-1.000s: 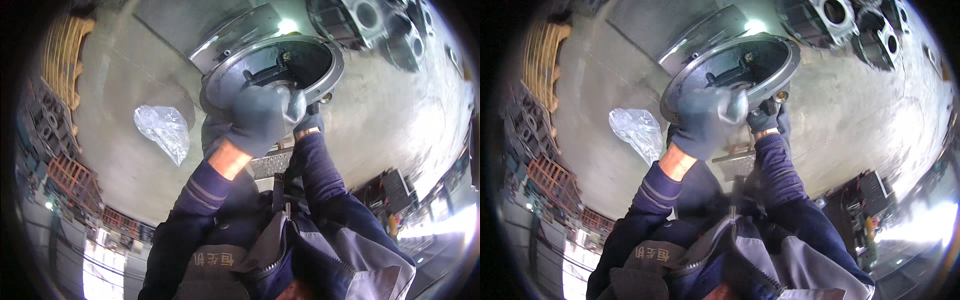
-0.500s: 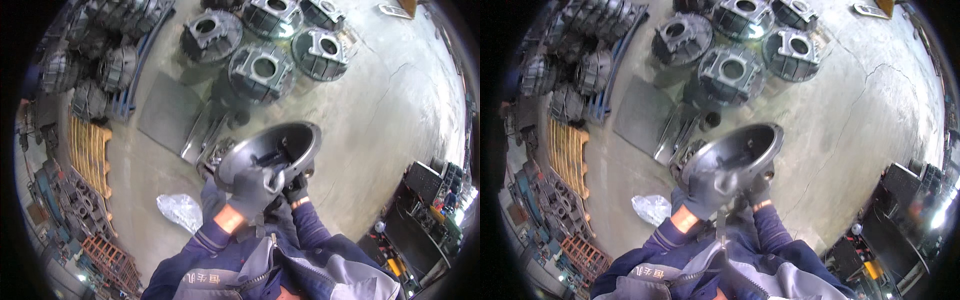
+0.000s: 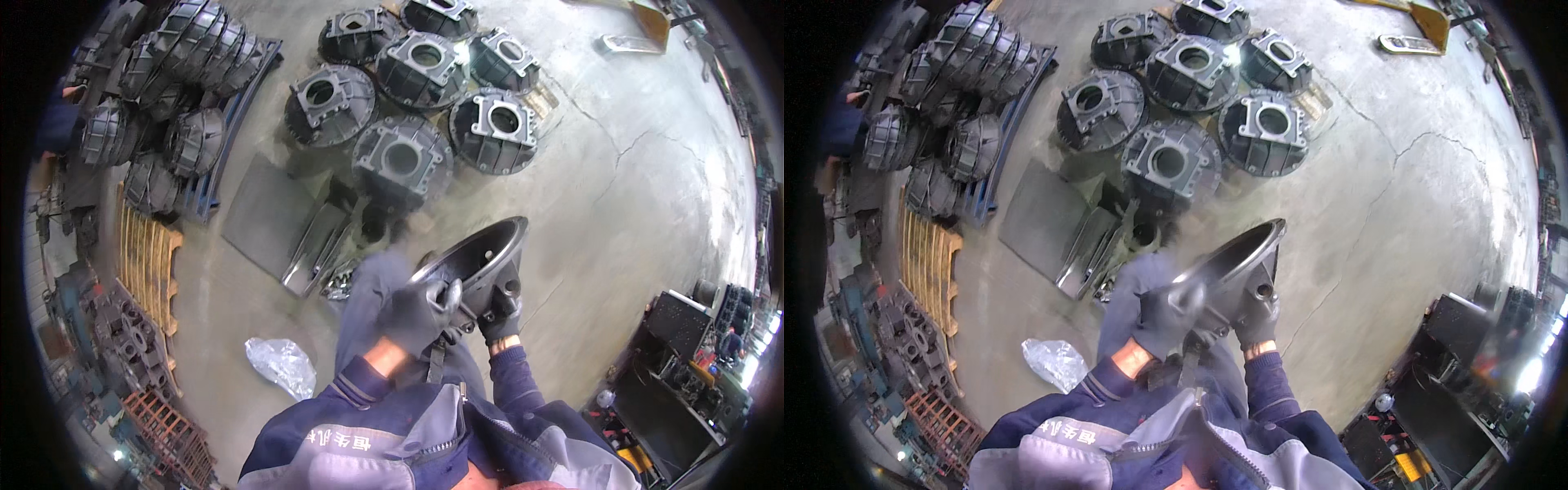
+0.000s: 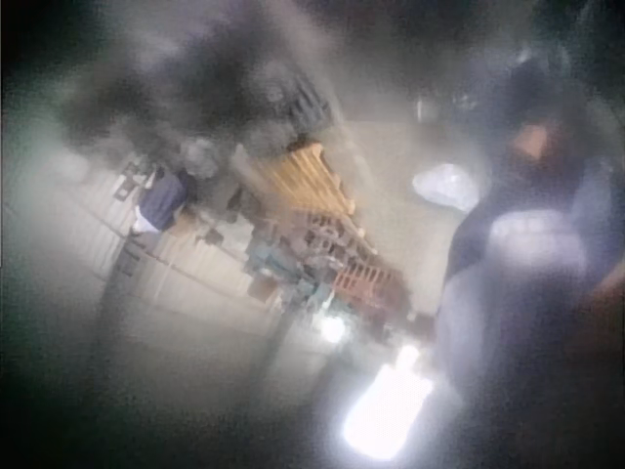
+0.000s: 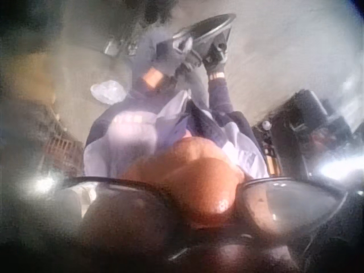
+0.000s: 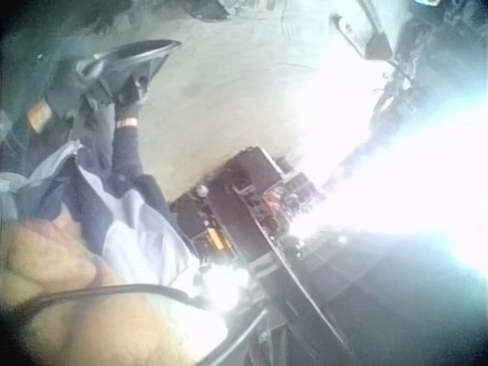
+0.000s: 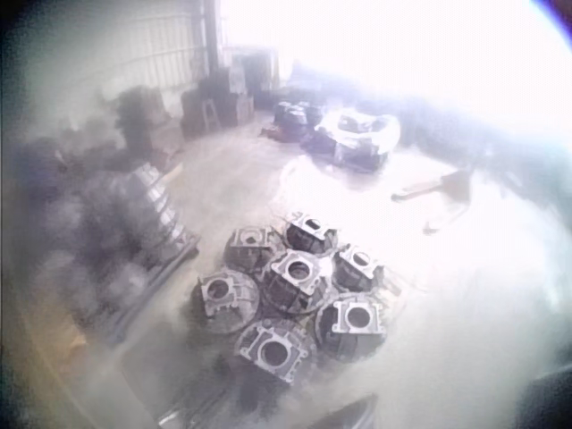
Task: The person assembles metal engine components by inserting cylindrical pins and tapping them into place with a hammer. They repeatedly pick up parts, align them, insert pins, and strike them to secure the assembly before moving to the next unit.
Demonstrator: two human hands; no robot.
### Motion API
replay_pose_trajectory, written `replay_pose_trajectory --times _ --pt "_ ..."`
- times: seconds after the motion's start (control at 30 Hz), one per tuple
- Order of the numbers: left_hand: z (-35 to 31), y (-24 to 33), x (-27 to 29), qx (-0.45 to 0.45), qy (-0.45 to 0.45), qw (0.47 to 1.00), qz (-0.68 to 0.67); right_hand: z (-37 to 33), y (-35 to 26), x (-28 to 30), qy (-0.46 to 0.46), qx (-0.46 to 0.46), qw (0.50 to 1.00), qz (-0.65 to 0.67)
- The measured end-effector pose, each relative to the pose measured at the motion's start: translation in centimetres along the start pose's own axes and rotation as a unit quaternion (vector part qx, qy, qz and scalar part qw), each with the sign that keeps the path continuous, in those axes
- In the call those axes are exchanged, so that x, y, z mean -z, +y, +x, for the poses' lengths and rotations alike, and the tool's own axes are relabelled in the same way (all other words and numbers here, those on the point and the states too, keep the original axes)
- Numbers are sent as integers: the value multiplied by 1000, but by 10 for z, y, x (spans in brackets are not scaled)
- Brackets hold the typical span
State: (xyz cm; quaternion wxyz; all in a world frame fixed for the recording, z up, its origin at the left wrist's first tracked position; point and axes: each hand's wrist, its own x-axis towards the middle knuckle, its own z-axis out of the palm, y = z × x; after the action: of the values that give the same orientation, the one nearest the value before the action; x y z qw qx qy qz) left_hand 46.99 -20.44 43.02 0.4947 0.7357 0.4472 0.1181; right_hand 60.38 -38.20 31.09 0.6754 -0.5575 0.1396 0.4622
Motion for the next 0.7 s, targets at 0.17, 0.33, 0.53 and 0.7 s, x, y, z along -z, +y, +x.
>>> replay_pose_trajectory --times 0.17,0.33,0.53,0.7 --pt "44 32 11 -58 -11 998 -16 5 -61 -41 -67 30 989 129" --pt "66 59 21 -97 -75 992 6 2 -91 -49 187 -50 974 117" --pt "88 103 -11 -198 -39 979 -26 24 -110 -21 194 -49 958 207" --pt "102 161 -77 -207 -79 974 39 50 -148 32 106 29 966 234"
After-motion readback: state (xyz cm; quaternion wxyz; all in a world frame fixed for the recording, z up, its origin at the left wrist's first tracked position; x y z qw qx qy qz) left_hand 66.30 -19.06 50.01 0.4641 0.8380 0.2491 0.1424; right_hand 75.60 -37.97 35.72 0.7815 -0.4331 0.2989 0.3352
